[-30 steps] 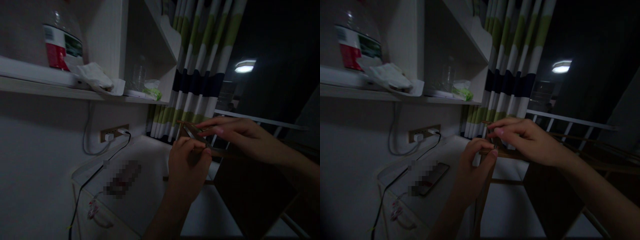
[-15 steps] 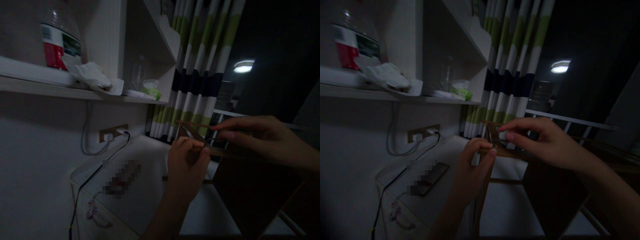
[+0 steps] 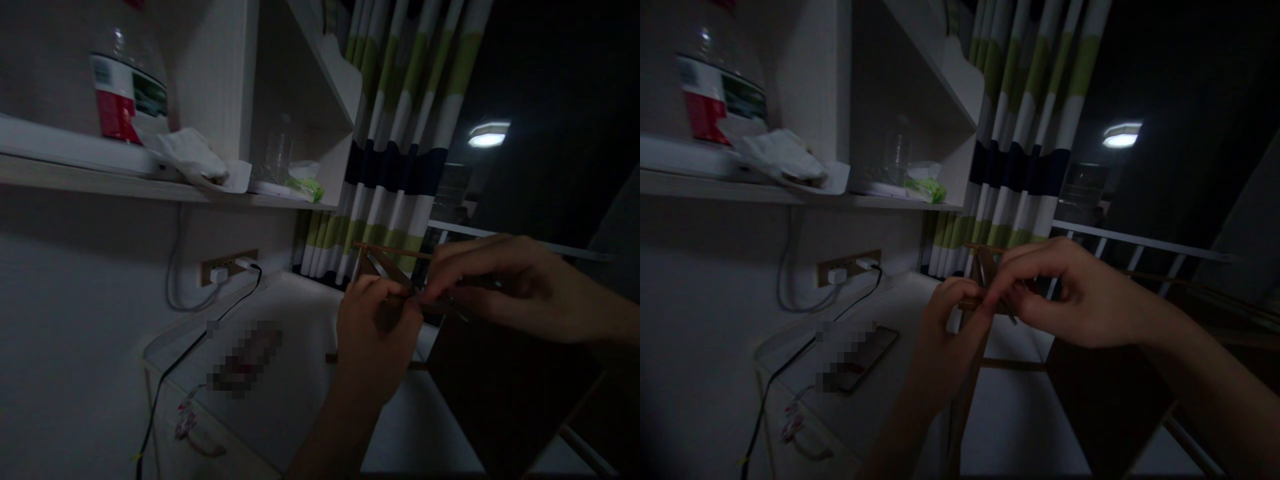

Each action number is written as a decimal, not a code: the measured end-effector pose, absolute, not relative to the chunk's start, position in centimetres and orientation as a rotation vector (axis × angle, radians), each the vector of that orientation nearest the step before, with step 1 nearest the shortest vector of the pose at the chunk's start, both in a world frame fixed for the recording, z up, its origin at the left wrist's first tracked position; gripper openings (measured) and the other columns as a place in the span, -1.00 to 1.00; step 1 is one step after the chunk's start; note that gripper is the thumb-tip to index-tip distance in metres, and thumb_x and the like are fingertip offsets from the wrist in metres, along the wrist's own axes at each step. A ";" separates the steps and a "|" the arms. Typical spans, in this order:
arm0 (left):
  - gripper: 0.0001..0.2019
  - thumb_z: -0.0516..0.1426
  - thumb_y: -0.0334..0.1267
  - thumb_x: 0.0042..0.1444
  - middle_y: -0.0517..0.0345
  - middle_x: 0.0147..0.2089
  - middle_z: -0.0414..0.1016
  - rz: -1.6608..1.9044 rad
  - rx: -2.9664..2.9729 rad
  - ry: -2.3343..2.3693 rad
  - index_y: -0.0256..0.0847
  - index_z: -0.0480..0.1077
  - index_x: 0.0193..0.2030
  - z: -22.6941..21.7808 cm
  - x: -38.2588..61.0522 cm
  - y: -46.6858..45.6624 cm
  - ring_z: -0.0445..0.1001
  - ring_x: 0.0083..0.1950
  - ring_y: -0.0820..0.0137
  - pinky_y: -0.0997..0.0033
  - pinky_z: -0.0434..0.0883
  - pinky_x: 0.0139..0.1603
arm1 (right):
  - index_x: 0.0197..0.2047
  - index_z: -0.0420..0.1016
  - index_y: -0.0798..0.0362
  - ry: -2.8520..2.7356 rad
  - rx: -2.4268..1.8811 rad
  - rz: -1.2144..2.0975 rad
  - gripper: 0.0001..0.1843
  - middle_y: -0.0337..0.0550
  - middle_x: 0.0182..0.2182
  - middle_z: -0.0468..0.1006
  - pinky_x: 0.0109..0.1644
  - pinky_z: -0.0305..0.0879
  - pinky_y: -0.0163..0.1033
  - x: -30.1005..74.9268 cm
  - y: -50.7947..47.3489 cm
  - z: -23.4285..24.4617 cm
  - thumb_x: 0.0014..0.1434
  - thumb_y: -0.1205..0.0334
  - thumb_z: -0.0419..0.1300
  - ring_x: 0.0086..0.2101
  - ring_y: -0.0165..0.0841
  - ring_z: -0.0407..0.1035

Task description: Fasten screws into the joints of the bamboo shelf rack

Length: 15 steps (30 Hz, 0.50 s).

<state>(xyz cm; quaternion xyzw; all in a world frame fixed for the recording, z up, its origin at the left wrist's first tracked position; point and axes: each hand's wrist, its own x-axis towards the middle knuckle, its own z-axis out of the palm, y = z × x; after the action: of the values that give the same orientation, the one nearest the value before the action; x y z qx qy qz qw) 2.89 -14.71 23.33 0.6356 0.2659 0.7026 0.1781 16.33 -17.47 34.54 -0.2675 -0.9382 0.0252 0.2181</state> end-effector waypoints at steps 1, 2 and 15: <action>-0.95 0.10 -0.35 0.01 0.21 -0.35 0.35 1.984 1.805 0.755 -0.18 0.30 -0.45 23.3 2.9 -14.7 0.33 -0.25 0.39 0.33 0.28 -0.22 | -0.31 0.52 0.08 -2.601 -0.743 0.062 -0.80 -0.22 -0.42 0.49 -0.44 0.27 -0.39 16.3 -17.5 34.5 0.06 0.41 0.07 -0.43 -0.49 0.37; -0.95 0.10 -0.34 0.01 0.20 -0.35 0.35 1.981 1.810 0.760 -0.17 0.30 -0.45 23.3 2.9 -14.7 0.33 -0.25 0.39 0.33 0.28 -0.23 | -0.29 0.52 0.05 -2.603 -0.739 0.060 -0.79 -0.24 -0.41 0.48 -0.43 0.28 -0.41 16.3 -17.4 34.5 0.05 0.42 0.09 -0.43 -0.50 0.37; -0.99 0.10 -0.33 0.01 0.22 -0.35 0.33 1.984 1.811 0.755 -0.17 0.33 -0.40 23.2 3.0 -14.5 0.31 -0.26 0.40 0.33 0.27 -0.23 | -0.18 0.51 0.01 -2.646 -0.633 -0.027 -0.81 -0.25 -0.32 0.44 -0.28 0.30 -0.44 16.1 -16.7 34.6 0.10 0.26 0.17 -0.30 -0.53 0.37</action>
<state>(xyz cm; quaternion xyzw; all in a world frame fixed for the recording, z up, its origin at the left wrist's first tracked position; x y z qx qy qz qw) 2.96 -14.51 23.21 0.6392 0.2665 0.6999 0.1747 16.06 -16.72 34.63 -0.2277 -0.9511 -0.0097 0.2086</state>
